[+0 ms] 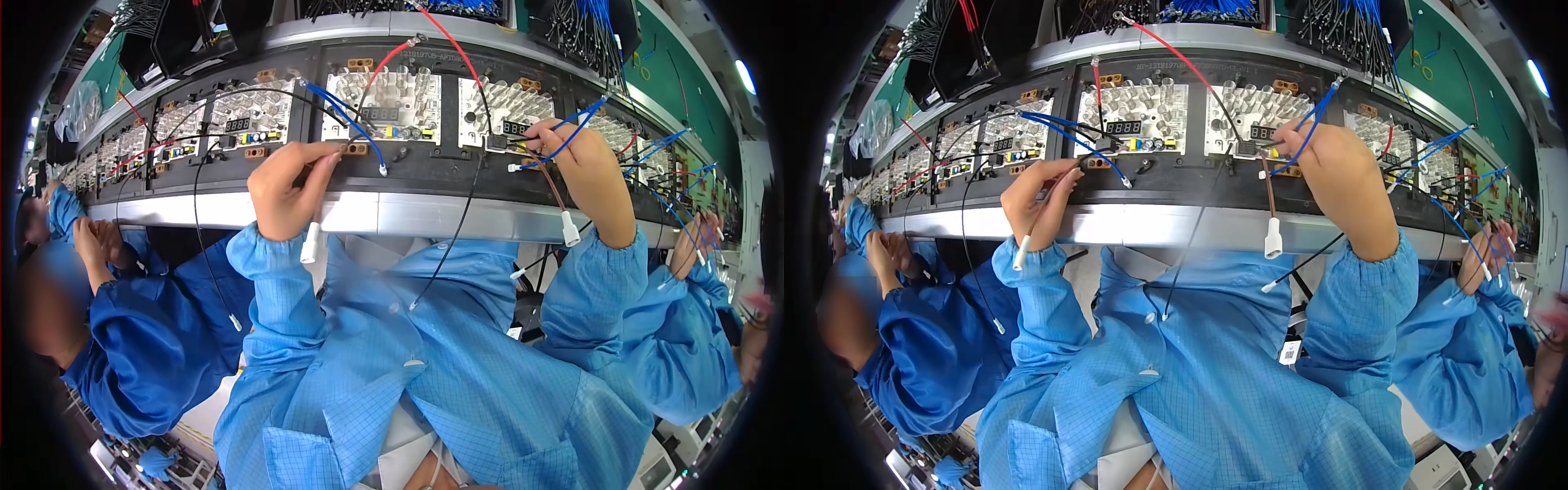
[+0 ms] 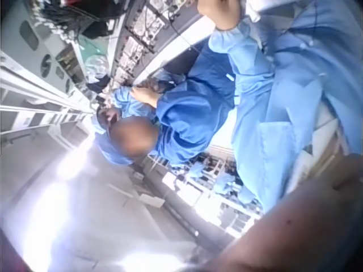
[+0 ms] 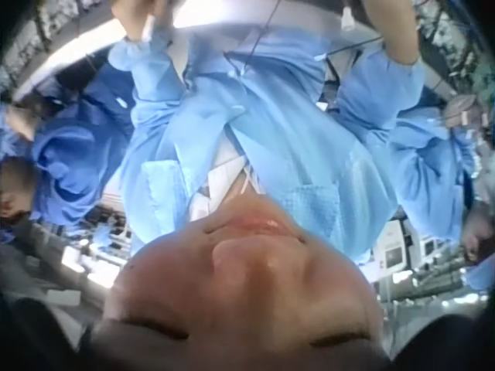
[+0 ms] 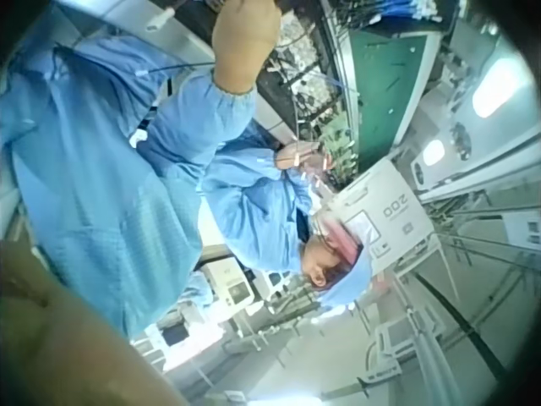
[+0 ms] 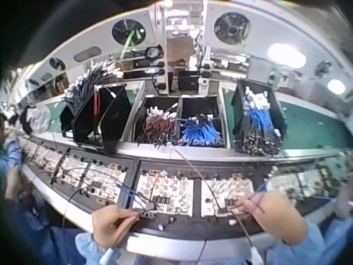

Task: Connecting test probes and cables to multiple printed circuit boards on a testing rack to verify functionality.

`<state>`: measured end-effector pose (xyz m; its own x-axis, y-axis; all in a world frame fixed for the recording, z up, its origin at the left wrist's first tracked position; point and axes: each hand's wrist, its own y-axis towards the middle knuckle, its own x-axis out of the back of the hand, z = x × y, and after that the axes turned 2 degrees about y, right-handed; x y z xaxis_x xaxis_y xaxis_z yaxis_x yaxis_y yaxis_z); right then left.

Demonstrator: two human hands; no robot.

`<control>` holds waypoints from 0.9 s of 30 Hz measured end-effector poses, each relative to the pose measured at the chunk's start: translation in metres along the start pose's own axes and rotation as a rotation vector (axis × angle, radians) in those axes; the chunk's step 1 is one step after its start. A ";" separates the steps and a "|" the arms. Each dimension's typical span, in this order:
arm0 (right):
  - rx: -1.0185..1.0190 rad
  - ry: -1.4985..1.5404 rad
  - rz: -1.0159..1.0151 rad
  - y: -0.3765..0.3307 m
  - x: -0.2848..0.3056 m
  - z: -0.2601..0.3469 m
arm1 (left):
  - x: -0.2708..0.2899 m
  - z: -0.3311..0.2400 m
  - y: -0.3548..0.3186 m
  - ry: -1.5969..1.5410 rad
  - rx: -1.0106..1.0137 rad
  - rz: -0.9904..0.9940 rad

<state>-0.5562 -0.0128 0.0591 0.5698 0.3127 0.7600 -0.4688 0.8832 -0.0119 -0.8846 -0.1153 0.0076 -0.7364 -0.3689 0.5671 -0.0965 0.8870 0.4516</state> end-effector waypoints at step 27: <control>0.285 -0.711 -0.265 -0.026 0.098 0.135 | 0.018 0.003 -0.007 0.016 0.004 0.032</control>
<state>-0.5793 -0.0523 0.2220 0.1660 -0.2757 0.9468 -0.5872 0.7437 0.3195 -0.8987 -0.1277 0.0125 -0.7284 -0.3449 0.5920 -0.0756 0.8993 0.4308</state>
